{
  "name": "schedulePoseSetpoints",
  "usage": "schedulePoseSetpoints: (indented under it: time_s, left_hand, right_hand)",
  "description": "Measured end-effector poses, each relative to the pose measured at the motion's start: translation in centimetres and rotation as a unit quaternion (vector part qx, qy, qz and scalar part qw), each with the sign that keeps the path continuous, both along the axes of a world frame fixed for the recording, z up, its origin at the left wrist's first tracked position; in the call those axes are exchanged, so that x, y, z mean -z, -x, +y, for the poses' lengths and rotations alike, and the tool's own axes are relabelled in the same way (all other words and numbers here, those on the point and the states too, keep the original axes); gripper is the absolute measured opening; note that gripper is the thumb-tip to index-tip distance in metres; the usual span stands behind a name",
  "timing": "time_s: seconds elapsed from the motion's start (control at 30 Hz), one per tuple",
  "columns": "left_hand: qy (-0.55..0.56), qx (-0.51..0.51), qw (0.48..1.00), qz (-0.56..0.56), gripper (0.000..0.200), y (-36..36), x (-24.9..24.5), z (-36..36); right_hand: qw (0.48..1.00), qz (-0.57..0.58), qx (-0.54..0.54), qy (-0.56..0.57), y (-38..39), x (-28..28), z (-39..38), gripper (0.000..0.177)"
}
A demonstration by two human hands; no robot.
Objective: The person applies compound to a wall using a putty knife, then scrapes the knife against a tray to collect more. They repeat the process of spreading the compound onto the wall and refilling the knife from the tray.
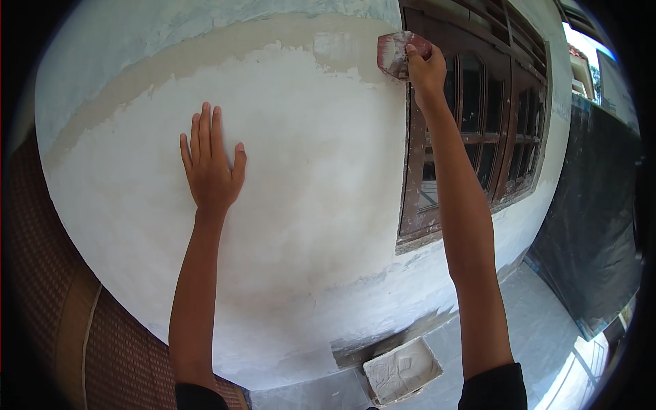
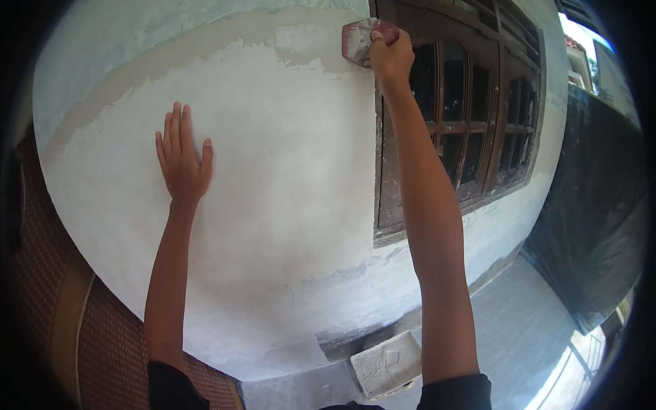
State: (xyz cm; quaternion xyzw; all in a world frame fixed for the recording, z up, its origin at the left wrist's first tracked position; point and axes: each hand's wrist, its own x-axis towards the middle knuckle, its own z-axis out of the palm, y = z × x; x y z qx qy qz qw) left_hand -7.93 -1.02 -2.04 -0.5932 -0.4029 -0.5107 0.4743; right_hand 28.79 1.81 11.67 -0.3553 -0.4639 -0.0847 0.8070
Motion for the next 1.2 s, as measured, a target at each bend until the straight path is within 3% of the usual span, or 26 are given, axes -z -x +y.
schedulePoseSetpoints:
  time_s: [0.13, 0.2, 0.3, 0.47, 0.57, 0.77, 0.83, 0.93, 1.2]
  left_hand:
    - [0.001, 0.007, 1.0, -0.002, 0.067, -0.1, 0.0, -0.1]
    - [-0.006, 0.006, 1.0, 0.0, 0.067, -0.2, 0.0, 0.0]
    - [-0.008, 0.006, 1.0, 0.003, 0.067, -0.2, 0.1, 0.0]
    - [-0.001, 0.0, 1.0, 0.006, 0.067, 0.0, -0.1, -0.2]
    - [-0.005, 0.0, 1.0, 0.008, 0.067, -0.1, -0.1, -0.1]
    - [-0.012, -0.008, 1.0, -0.002, 0.065, -0.3, 0.0, -0.1]
    - [-0.015, -0.011, 1.0, -0.003, 0.064, -0.4, 0.0, -0.2]
    - [-0.021, -0.012, 1.0, -0.002, 0.064, -0.4, 0.0, -0.1]
    - [-0.008, -0.009, 1.0, 0.003, 0.066, -0.2, 0.0, -0.1]
  right_hand:
    - [0.996, 0.052, -0.072, -0.027, -3.7, 0.4, 0.1, 0.037]
    - [0.983, 0.036, -0.161, -0.076, -2.7, -0.1, -0.8, 0.036]
    - [0.988, -0.082, -0.095, -0.089, 1.2, -1.3, 0.0, 0.037]
    - [0.989, -0.118, -0.07, -0.046, 7.9, -1.5, -2.1, 0.036]
    - [0.995, -0.087, -0.045, -0.014, 6.4, -1.7, -1.4, 0.04]
    - [0.999, 0.007, -0.041, -0.009, -4.2, -0.8, 2.0, 0.041]
    - [0.987, 0.073, -0.142, -0.034, -6.0, -0.1, 1.6, 0.036]
    - [0.975, 0.059, -0.205, -0.066, -4.2, 0.1, 0.5, 0.032]
    - [0.984, -0.117, -0.113, -0.073, 8.0, -2.5, -0.2, 0.038]
